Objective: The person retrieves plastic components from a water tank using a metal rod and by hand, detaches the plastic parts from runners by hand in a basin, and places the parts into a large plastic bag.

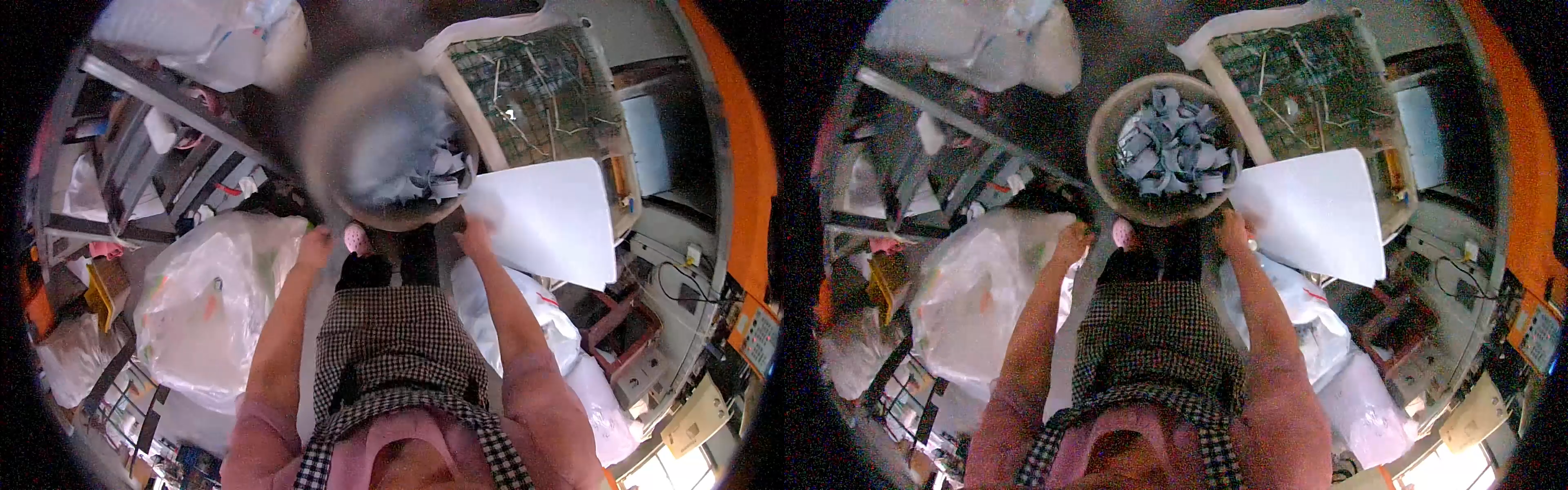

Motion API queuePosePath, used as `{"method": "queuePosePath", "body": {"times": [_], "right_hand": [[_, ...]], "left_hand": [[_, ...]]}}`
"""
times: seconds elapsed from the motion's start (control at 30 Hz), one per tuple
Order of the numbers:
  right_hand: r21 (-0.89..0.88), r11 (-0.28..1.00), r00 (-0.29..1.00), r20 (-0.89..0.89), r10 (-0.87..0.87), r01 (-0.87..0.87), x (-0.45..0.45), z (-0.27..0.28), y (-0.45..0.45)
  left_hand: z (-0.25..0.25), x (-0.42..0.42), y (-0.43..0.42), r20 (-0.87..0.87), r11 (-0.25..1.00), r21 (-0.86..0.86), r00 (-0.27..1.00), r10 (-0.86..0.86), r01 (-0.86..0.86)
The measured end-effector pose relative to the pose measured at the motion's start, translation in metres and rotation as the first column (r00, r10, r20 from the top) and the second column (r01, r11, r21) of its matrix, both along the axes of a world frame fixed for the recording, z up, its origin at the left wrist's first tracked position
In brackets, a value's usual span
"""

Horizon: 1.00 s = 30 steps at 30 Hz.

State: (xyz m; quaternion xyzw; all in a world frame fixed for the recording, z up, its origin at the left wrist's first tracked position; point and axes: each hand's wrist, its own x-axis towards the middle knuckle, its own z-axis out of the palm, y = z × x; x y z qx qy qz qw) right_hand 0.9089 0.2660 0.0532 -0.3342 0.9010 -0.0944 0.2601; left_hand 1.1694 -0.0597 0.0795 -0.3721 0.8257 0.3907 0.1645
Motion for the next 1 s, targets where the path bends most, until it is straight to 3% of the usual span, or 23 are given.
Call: {"method": "queuePosePath", "body": {"times": [0.03, 0.1, 0.17, 0.2, 0.27, 0.3, 0.37, 0.5, 0.53, 0.57, 0.6, 0.63, 0.67, 0.7, 0.73, 0.77, 0.8, 0.87, 0.93, 0.97, 1.0], "right_hand": [[0.068, 0.998, 0.996, 0.09, -0.016, 0.01, -0.011, -0.001, -0.04], [0.193, 0.977, 0.991, -0.087, 0.104, -0.086, -0.032, -0.114, -0.069], [0.304, 0.918, 0.845, -0.39, 0.365, -0.256, -0.061, -0.144, -0.109], [0.303, 0.919, 0.843, -0.398, 0.362, -0.251, -0.077, -0.152, -0.121], [0.478, 0.757, 0.601, -0.468, 0.648, -0.445, -0.099, -0.176, -0.129], [0.481, 0.756, 0.597, -0.47, 0.65, -0.444, -0.11, -0.194, -0.127], [0.158, 0.727, 0.671, -0.294, 0.68, -0.668, -0.131, -0.226, -0.118], [-0.007, 0.763, 0.73, -0.3, 0.614, -0.646, -0.147, -0.189, -0.116], [-0.256, 0.837, 0.856, -0.334, 0.394, -0.484, -0.146, -0.171, -0.117], [-0.497, 0.817, 0.94, -0.304, 0.152, -0.293, -0.144, -0.15, -0.118], [-0.51, 0.808, 0.936, -0.323, 0.14, -0.297, -0.138, -0.124, -0.12], [-0.56, 0.825, 0.987, -0.162, -0.017, -0.078, -0.128, -0.096, -0.125], [-0.575, 0.805, 0.985, 0.012, -0.172, 0.147, -0.118, -0.08, -0.129], [-0.563, 0.809, 0.958, -0.097, -0.271, 0.172, -0.109, -0.079, -0.133], [-0.577, 0.799, 0.955, -0.105, -0.278, 0.169, -0.105, -0.076, -0.138], [-0.66, 0.705, 0.959, 0.089, -0.27, 0.26, -0.098, -0.073, -0.143], [-0.711, 0.603, 0.933, 0.28, -0.228, 0.361, -0.092, -0.073, -0.146], [-0.715, 0.617, 0.943, 0.22, -0.249, 0.329, -0.086, -0.078, -0.155], [-0.616, 0.584, 0.832, 0.514, -0.211, 0.529, -0.073, -0.056, -0.163], [-0.628, 0.603, 0.822, 0.564, -0.085, 0.493, -0.066, -0.041, -0.159], [-0.628, 0.602, 0.821, 0.564, -0.085, 0.494, -0.065, -0.045, -0.155]], "left_hand": [[-0.057, -0.006, 0.004, -0.067, 0.999, 0.031, 0.998, 0.019, -0.017], [-0.028, -0.078, 0.015, -0.043, 0.991, -0.086, 0.993, -0.107, 0.103], [-0.08, -0.105, 0.025, -0.012, 0.982, -0.072, 0.985, -0.175, 0.173], [-0.104, -0.118, 0.028, 0.017, 0.97, -0.052, 0.971, -0.238, 0.239], [-0.129, -0.143, 0.035, 0.043, 0.956, -0.06, 0.958, -0.284, 0.286], [-0.136, -0.151, 0.036, 0.073, 0.942, -0.069, 0.943, -0.324, 0.329], [-0.153, -0.161, 0.033, 0.075, 0.933, -0.072, 0.934, -0.348, 0.353], [-0.172, -0.174, 0.021, 0.019, 0.949, -0.02, 0.949, -0.315, 0.315], [-0.168, -0.177, 0.02, 0.016, 0.949, -0.034, 0.949, -0.314, 0.314], [-0.159, -0.181, 0.021, -0.039, 0.963, -0.05, 0.963, -0.266, 0.264], [-0.154, -0.185, 0.023, -0.075, 0.967, -0.073, 0.966, -0.248, 0.242], [-0.148, -0.188, 0.025, -0.111, 0.971, -0.094, 0.967, -0.231, 0.221], [-0.148, -0.189, 0.027, -0.262, 0.977, -0.14, 0.946, -0.193, 0.16], [-0.137, -0.191, 0.029, -0.342, 0.978, -0.164, 0.922, -0.181, 0.131], [-0.119, -0.194, 0.031, -0.418, 0.977, -0.187, 0.892, -0.174, 0.102], [-0.102, -0.192, 0.035, -0.531, 0.969, -0.221, 0.82, -0.213, 0.108], [-0.086, -0.189, 0.036, -0.522, 0.965, -0.241, 0.823, -0.223, 0.109], [-0.054, -0.185, 0.037, -0.503, 0.954, -0.28, 0.83, -0.242, 0.109], [-0.045, -0.177, 0.023, -0.259, 0.812, -0.478, 0.83, -0.494, 0.334], [-0.067, -0.171, 0.019, -0.451, 0.916, -0.349, 0.821, -0.349, 0.197], [-0.09, -0.164, 0.015, -0.623, 0.978, -0.194, 0.759, -0.188, 0.083]]}}
